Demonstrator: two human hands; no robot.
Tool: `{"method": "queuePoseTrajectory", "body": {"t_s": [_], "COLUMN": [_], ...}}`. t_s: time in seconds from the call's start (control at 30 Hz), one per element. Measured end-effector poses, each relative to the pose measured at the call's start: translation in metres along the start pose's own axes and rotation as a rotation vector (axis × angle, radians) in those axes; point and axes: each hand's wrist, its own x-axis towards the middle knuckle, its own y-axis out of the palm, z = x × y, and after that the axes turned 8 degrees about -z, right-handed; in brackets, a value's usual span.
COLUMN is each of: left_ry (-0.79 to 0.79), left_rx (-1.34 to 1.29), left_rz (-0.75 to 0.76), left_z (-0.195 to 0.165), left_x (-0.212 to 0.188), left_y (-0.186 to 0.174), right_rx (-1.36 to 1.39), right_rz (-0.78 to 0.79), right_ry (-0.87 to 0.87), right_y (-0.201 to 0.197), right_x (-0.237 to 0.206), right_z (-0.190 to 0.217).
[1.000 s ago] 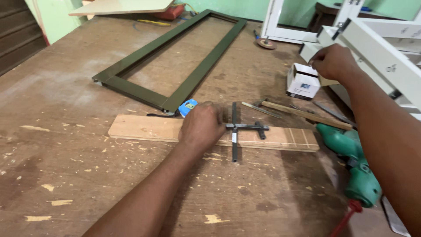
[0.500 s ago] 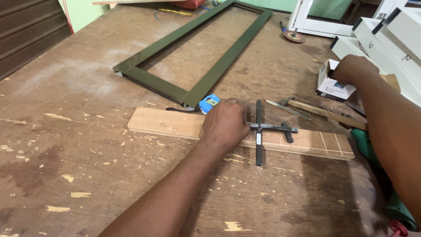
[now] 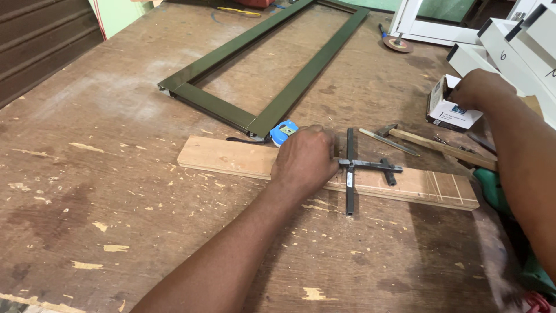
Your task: The person measures and marks a small wooden block using a tape measure and pencil. They then use a metal file to smooth the edges of a metal bracket placed on the block. Finally, they use a hammer to tap the bracket and a power drill to drive screws into the wood, securing the bracket in place.
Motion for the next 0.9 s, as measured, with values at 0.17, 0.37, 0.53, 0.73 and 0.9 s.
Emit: {"method": "queuePoseTrajectory", "body": {"t_s": [0.17,0.37,0.53,0.73,0.9], "left_ry": [-0.026,-0.024,-0.019,0.001,0.006], "left_rx": [-0.003,-0.024,0.015,-0.015,-0.053], "left_rz": [0.040,0.025,0.045,0.006,-0.028], "left_z": [-0.001,-0.002,-0.002,0.000,0.000], "left_x": [0.000,-0.001,0.001,0.001,-0.001], "left_y": [0.000,-0.002,-0.001,0.000,-0.001], "right_rx": [-0.002,-0.050,-0.053,0.069,0.835], "right_rz": [-0.005,0.011,0.001,-0.241,-0.386], "right_ry": [-0.006,0.017,-0.098,-0.230,-0.194], "right_y": [-0.007,-0.007,0.003,-0.008,-0.045], "right_x": [-0.009,-0.006,0.005,0.000,-0.041], "right_z": [0.004,0.006,-0.001,-0.017,-0.023]}}
